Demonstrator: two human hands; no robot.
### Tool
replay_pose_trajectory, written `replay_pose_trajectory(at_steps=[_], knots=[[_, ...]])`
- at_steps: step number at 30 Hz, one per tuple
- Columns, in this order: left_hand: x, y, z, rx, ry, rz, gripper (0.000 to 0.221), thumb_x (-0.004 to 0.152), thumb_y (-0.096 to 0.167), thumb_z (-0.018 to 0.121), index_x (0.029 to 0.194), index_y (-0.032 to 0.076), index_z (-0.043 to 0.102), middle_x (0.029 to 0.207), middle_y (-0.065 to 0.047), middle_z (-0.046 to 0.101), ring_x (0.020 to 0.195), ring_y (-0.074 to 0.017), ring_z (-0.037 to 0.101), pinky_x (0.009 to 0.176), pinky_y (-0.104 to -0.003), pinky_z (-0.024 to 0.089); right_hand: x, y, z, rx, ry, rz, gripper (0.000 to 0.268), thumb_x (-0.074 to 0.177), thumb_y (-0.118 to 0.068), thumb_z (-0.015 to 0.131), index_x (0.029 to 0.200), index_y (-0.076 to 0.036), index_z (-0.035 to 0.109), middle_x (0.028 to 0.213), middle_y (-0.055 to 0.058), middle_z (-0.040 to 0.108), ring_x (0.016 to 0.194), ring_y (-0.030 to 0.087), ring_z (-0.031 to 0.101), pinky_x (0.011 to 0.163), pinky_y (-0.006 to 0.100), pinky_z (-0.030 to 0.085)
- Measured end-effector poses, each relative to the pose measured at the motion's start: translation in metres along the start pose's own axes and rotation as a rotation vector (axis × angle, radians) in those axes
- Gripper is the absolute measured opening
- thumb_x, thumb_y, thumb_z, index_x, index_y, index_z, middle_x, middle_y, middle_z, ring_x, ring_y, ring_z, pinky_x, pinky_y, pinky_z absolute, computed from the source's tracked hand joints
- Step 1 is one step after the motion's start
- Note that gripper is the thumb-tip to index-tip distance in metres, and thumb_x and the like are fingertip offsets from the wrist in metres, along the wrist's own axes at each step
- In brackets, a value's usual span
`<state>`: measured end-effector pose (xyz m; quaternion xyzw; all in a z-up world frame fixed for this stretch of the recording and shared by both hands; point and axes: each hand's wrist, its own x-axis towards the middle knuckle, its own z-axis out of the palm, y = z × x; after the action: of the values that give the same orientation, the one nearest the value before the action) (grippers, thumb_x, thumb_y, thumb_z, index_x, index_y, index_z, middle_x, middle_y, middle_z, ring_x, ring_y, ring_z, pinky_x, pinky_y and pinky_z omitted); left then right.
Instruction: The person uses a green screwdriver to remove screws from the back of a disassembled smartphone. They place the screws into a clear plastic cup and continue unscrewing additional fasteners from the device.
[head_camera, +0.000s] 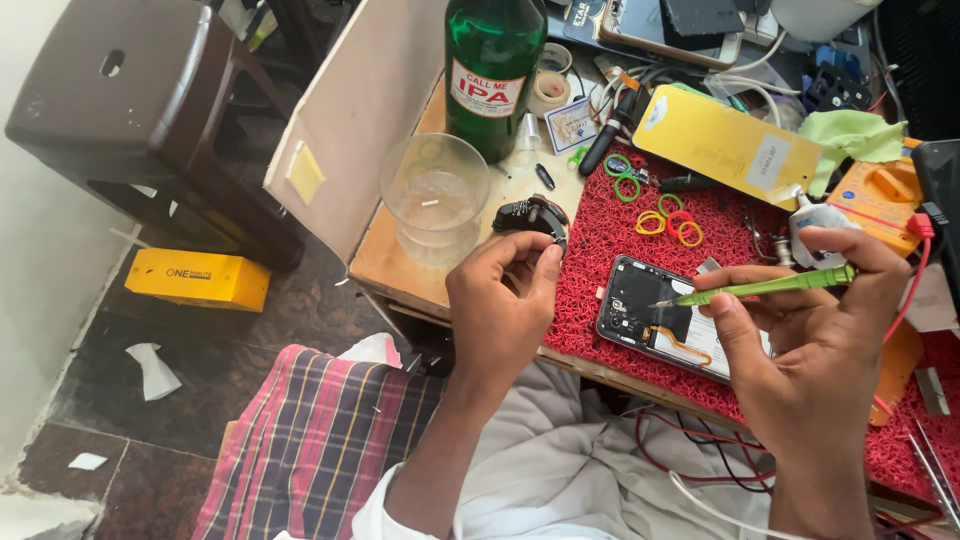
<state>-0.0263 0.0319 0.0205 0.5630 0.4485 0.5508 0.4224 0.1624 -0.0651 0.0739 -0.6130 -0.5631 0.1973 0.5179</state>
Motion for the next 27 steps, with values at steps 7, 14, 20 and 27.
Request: replay_pose_trajectory(at_steps=[7, 14, 20, 27], knots=[[0.008, 0.001, 0.000, -0.061, -0.066, -0.196, 0.016, 0.092, 0.014, 0.074, 0.091, -0.002, 0.077, 0.071, 0.000, 0.073, 0.060, -0.0025, 0.063, 0.057, -0.021, 0.052, -0.002, 0.002, -0.001, 0.003, -0.008, 0.022, 0.057, 0.102, 0.013, 0.061, 0.138, -0.011, 0.024, 0.106, 0.021, 0.070, 0.097, 0.019, 0.072, 0.089, 0.027, 0.059], [0.014, 0.000, 0.003, -0.036, -0.085, -0.190, 0.015, 0.091, 0.012, 0.074, 0.086, -0.002, 0.077, 0.068, 0.000, 0.072, 0.059, -0.0014, 0.062, 0.056, -0.020, 0.051, -0.005, 0.004, -0.002, 0.055, -0.015, 0.016, 0.059, 0.101, 0.014, 0.061, 0.140, -0.011, 0.025, 0.106, 0.021, 0.070, 0.098, 0.019, 0.072, 0.090, 0.027, 0.059], [0.010, -0.010, 0.003, -0.104, -0.093, -0.145, 0.014, 0.094, 0.010, 0.071, 0.087, -0.002, 0.073, 0.070, 0.003, 0.068, 0.061, 0.0000, 0.057, 0.056, -0.019, 0.048, -0.006, 0.006, -0.005, 0.065, -0.009, 0.015, 0.055, 0.101, 0.014, 0.061, 0.135, -0.011, 0.025, 0.106, 0.020, 0.070, 0.099, 0.019, 0.072, 0.092, 0.027, 0.059], [-0.005, -0.019, -0.006, -0.172, -0.052, -0.031, 0.008, 0.093, 0.006, 0.072, 0.092, -0.002, 0.072, 0.081, 0.003, 0.072, 0.072, -0.0001, 0.063, 0.067, -0.019, 0.054, -0.008, 0.002, -0.005, 0.037, -0.010, 0.034, 0.059, 0.100, 0.014, 0.061, 0.140, -0.012, 0.025, 0.106, 0.020, 0.071, 0.101, 0.019, 0.072, 0.089, 0.027, 0.057]])
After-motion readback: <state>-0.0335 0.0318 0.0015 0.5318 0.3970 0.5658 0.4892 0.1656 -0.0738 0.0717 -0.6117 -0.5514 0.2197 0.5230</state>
